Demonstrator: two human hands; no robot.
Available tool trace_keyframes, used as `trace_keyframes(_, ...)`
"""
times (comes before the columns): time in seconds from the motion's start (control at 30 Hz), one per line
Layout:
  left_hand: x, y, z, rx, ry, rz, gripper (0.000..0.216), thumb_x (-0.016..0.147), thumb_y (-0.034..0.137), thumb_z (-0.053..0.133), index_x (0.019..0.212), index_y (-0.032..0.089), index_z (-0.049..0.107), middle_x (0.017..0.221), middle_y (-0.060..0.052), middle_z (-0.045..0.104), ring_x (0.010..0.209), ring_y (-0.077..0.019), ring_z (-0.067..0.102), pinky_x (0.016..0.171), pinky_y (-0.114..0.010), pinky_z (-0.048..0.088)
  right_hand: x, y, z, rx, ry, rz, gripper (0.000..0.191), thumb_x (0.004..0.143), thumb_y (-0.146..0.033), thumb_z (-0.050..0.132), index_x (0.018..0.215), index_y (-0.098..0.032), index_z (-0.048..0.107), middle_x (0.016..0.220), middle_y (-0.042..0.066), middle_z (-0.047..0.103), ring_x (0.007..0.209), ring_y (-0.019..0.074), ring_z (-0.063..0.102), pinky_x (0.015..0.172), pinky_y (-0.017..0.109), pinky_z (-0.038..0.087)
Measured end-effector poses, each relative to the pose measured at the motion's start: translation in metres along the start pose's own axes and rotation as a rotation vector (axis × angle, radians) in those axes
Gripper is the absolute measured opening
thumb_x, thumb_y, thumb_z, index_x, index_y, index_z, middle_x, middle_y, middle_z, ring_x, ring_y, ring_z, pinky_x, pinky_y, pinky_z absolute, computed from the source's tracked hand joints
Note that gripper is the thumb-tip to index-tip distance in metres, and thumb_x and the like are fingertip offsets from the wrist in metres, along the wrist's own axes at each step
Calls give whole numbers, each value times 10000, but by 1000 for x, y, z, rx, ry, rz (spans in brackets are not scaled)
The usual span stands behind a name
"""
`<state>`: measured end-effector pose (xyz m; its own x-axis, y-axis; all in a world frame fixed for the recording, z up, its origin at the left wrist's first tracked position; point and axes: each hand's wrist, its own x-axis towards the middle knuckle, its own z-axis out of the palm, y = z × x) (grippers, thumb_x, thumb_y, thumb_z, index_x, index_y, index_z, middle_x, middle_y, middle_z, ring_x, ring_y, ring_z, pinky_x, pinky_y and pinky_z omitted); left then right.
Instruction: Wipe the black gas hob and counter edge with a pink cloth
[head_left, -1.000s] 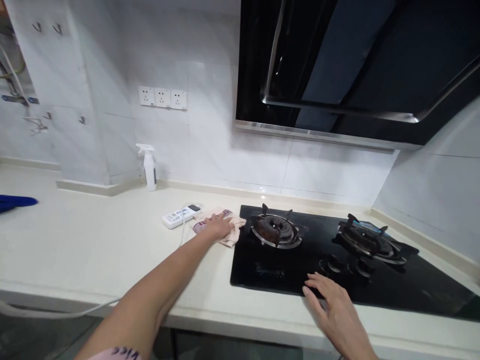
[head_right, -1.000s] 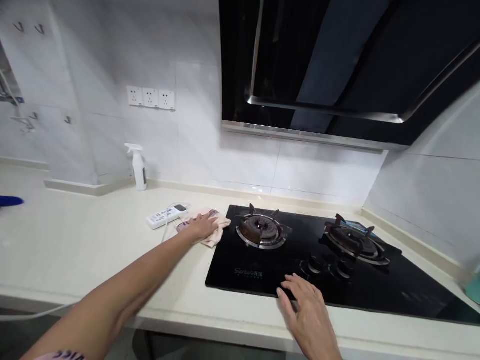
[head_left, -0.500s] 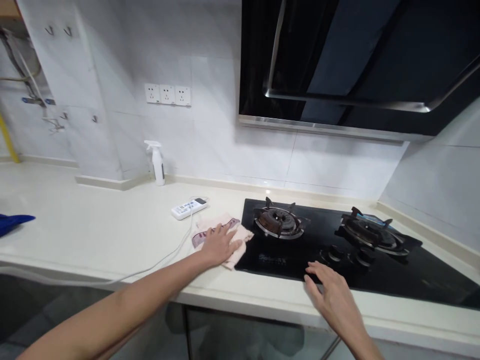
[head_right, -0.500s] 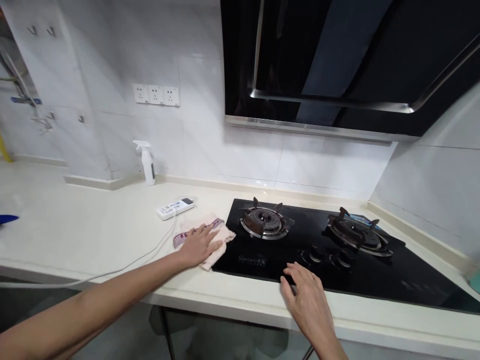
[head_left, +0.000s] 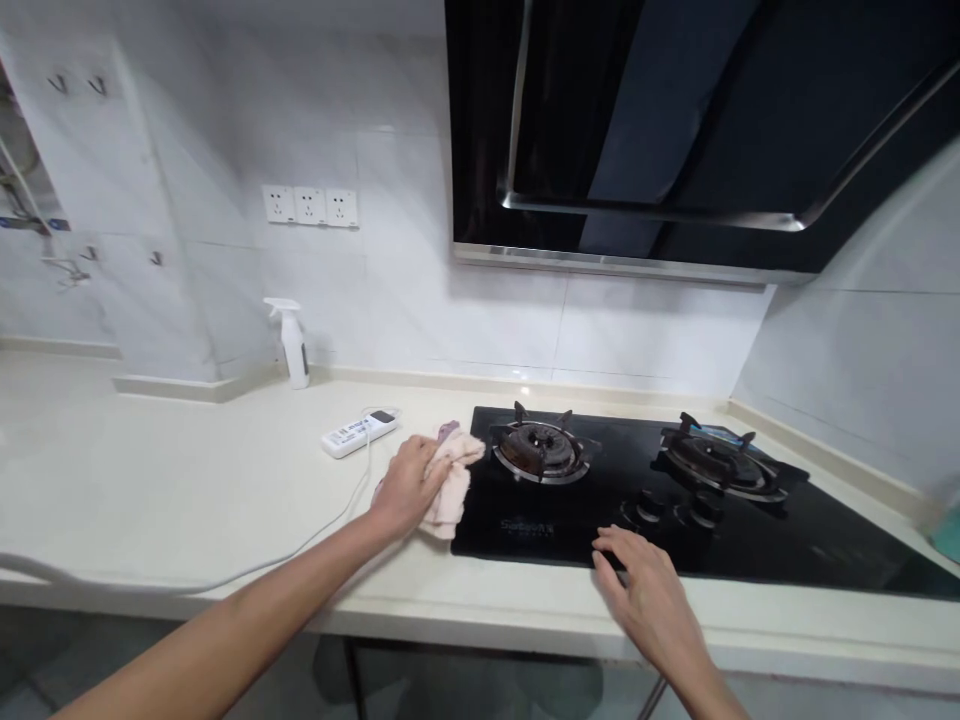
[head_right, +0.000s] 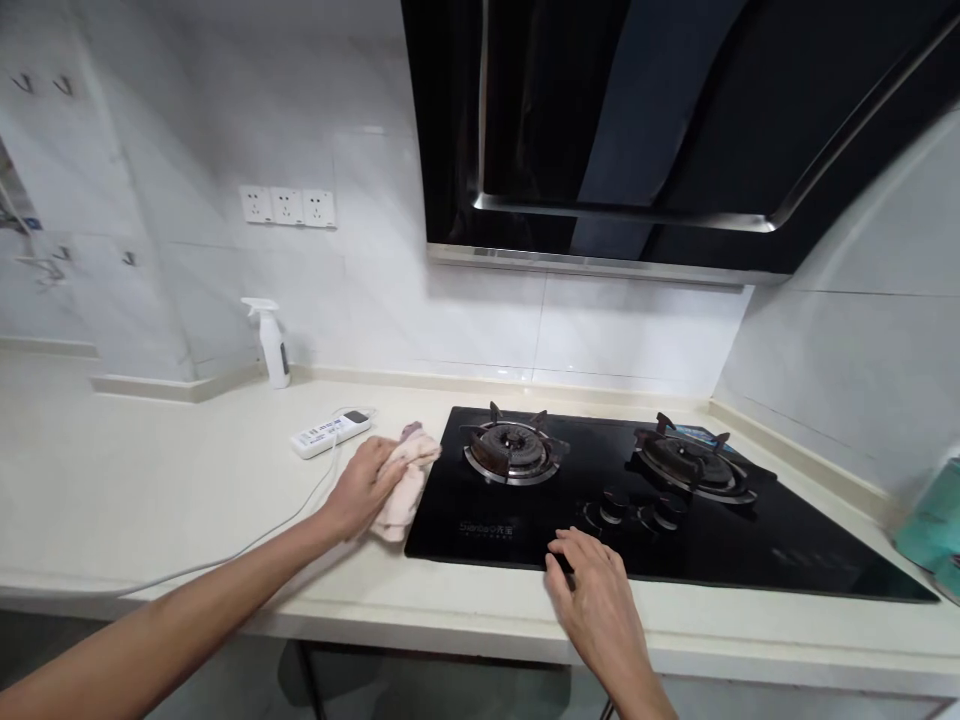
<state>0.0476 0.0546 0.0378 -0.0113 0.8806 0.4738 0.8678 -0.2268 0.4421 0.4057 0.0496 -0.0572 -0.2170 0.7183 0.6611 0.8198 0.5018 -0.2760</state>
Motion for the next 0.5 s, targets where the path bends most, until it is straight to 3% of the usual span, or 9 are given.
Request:
trace_keyframes(0.1, 45, 11, 31, 135, -228, 8, 535, 968, 586, 364, 1308, 270, 630, 1539, -105, 471, 1397, -326, 414, 1145, -549, 353, 2, 0, 1, 9, 0, 18, 216, 943, -343, 533, 995, -254, 723, 1190, 79, 736, 1183, 279, 650, 1000, 472, 483)
trace_keyframes(0.27, 86, 16, 77, 219, -426, -60, 712, 908, 684, 393, 1536, 351, 420, 1694, -85, 270, 1539, -418, 215, 1151, -748, 193, 3, -4, -1, 19, -8, 44, 216, 948, -320, 524, 992, -250, 723, 1199, 76, 730, 1192, 272, 643, 1012, 475, 469)
trace_keyframes(0.37, 86, 16, 83, 248, -447, -50, 725, 929, 670, 358, 1569, 329, 368, 1712, -96, 206, 1560, -409, 167, 1164, -746, 156, 4, -8, -4, 23, -21, 60, 217, 947, -310, 516, 981, -246, 720, 1194, 79, 730, 1196, 276, 640, 1010, 477, 464)
trace_keyframes(0.5, 57, 22, 76, 261, -433, 28, 667, 952, 630, 381, 1534, 310, 438, 1702, -99, 237, 1564, -396, 168, 1177, -708, 187, 5, -12, -7, 36, -31, 56, 210, 940, -317, 524, 995, -238, 711, 1196, 88, 730, 1204, 284, 633, 1030, 489, 445)
